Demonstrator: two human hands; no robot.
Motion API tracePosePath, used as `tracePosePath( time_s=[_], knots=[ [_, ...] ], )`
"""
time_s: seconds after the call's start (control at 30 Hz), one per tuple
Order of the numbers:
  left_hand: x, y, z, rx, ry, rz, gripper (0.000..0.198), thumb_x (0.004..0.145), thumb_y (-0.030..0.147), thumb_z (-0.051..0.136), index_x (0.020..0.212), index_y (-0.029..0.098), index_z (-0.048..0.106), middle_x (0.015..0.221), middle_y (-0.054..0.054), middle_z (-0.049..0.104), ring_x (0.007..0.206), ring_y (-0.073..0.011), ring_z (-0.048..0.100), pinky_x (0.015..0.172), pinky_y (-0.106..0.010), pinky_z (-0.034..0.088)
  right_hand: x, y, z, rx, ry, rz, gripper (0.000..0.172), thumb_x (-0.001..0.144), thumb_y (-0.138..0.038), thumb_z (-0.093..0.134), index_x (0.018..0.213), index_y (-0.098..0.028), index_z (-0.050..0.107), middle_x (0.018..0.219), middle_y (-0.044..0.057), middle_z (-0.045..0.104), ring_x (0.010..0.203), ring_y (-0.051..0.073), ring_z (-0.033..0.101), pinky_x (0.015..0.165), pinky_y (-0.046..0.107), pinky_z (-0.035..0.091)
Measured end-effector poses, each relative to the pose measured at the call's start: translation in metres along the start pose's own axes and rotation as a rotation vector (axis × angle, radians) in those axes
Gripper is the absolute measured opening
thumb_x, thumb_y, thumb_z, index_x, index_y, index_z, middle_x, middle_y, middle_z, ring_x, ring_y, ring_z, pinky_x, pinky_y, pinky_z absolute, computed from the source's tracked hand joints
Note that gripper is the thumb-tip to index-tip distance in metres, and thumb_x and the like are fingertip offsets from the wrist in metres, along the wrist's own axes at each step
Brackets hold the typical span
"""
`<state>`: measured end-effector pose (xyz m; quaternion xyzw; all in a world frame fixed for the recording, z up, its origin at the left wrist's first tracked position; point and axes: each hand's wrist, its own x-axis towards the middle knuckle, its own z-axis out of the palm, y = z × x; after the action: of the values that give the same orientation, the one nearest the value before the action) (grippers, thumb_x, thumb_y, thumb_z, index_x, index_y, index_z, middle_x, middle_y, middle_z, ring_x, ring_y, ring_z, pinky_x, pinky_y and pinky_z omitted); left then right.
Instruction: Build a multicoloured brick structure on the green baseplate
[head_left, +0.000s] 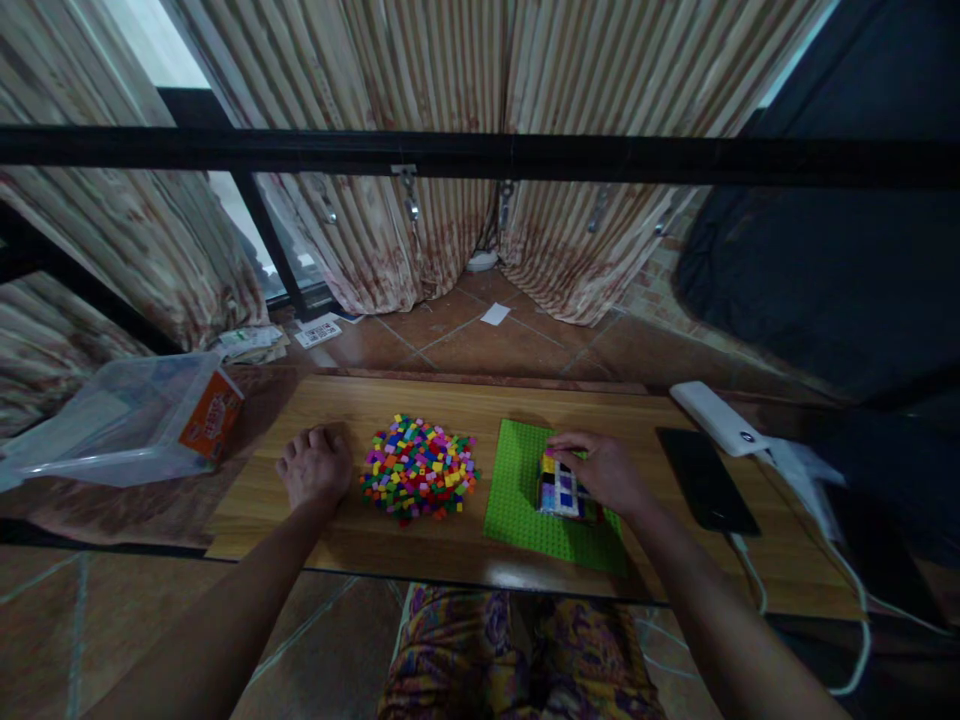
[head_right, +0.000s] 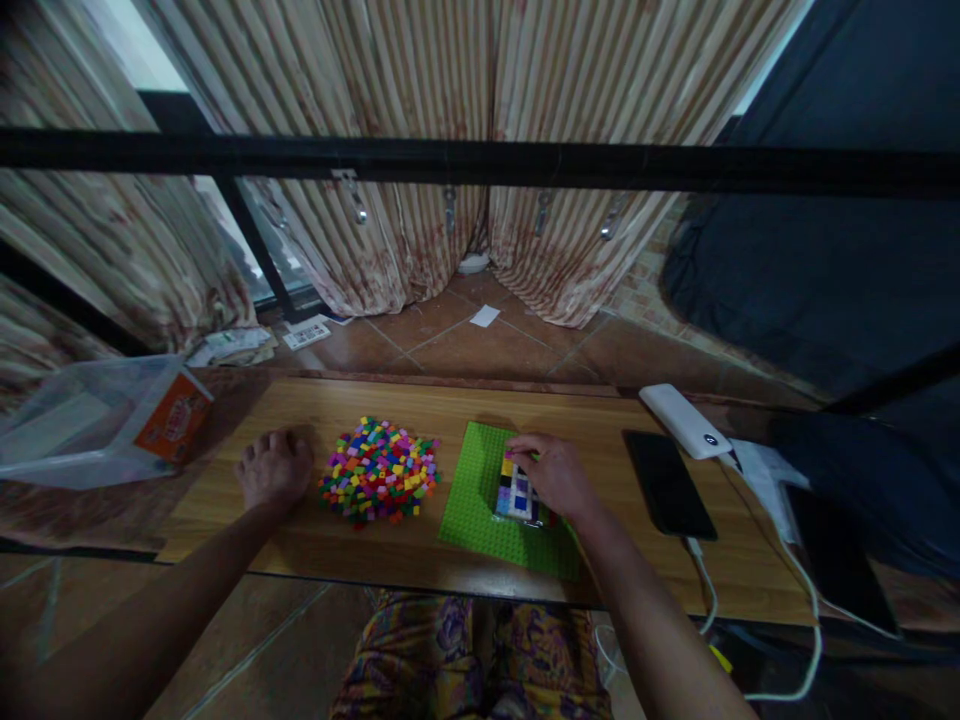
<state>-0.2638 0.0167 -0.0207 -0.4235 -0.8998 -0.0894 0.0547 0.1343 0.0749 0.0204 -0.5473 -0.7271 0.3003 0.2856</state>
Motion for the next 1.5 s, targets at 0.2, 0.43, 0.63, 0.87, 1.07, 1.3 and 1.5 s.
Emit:
tracePosePath(
  time_s=[0.2,0.43,0.63,0.87,1.07,1.3,1.5],
  knots=[
    [-0.002,0.000,0.000,0.002,0.021,0.000,0.046,0.091,0.038,0.033,0.122,0.012,0.056,0.126,-0.018,0.056,0.117,-0.0337,0.047,0.096,-0.048,0.037,-0.003,0.000,-0.001,0.021,0.001,0.007,0.015,0.079,-0.030,0.062,0.082,-0.024,0.075,0.088,0.002,0.076,0.084,0.019,0.071,0.082,0.031,0.054],
    [-0.003,0.001,-0.001,0.002,0.033,0.006,0.046,0.091,0.037,0.033,0.122,0.012,0.056,0.126,-0.017,0.057,0.116,-0.0336,0.048,0.096,-0.048,0.038,0.005,-0.004,-0.008,-0.061,-0.109,0.009,0.014,0.079,-0.028,0.062,0.082,-0.023,0.074,0.087,0.001,0.076,0.081,0.018,0.071,0.081,0.030,0.052],
    [-0.002,0.000,0.003,-0.013,0.046,0.003,0.046,0.091,0.037,0.034,0.123,0.013,0.056,0.125,-0.018,0.057,0.117,-0.0332,0.048,0.097,-0.048,0.037,0.017,-0.014,-0.018,-0.157,-0.280,-0.007,0.015,0.078,-0.021,0.060,0.081,-0.020,0.075,0.083,0.002,0.076,0.073,0.017,0.069,0.070,0.026,0.051],
    [-0.002,-0.002,0.008,-0.002,0.054,0.012,0.046,0.091,0.038,0.033,0.120,0.012,0.057,0.126,-0.017,0.057,0.117,-0.0336,0.048,0.096,-0.047,0.037,0.025,-0.013,-0.018,-0.225,-0.352,-0.079,0.018,0.074,-0.017,0.058,0.077,-0.020,0.075,0.080,0.004,0.076,0.072,0.017,0.070,0.067,0.026,0.050],
    [-0.004,0.000,0.004,-0.021,0.058,0.006,0.044,0.092,0.036,0.031,0.118,0.013,0.058,0.124,-0.018,0.058,0.117,-0.0332,0.048,0.096,-0.047,0.037,0.024,-0.010,-0.018,-0.199,-0.343,-0.092,0.018,0.076,-0.022,0.057,0.078,-0.020,0.075,0.082,0.005,0.076,0.075,0.019,0.070,0.070,0.028,0.052],
    [-0.005,-0.001,0.004,-0.082,0.063,0.019,0.043,0.092,0.034,0.033,0.122,0.014,0.057,0.127,-0.015,0.058,0.117,-0.0325,0.048,0.097,-0.047,0.035,0.011,0.001,-0.014,-0.244,-0.226,-0.060,0.024,0.080,-0.032,0.053,0.082,-0.023,0.074,0.092,0.005,0.076,0.086,0.022,0.070,0.082,0.035,0.052],
    [-0.007,0.000,0.004,-0.105,0.053,0.014,0.042,0.092,0.033,0.033,0.119,0.015,0.057,0.124,-0.015,0.058,0.114,-0.0313,0.048,0.095,-0.046,0.035,0.006,-0.019,0.004,-0.328,-0.130,-0.195,0.026,0.085,-0.037,0.051,0.084,-0.024,0.073,0.093,0.006,0.074,0.088,0.024,0.068,0.084,0.037,0.051]
  ],
)
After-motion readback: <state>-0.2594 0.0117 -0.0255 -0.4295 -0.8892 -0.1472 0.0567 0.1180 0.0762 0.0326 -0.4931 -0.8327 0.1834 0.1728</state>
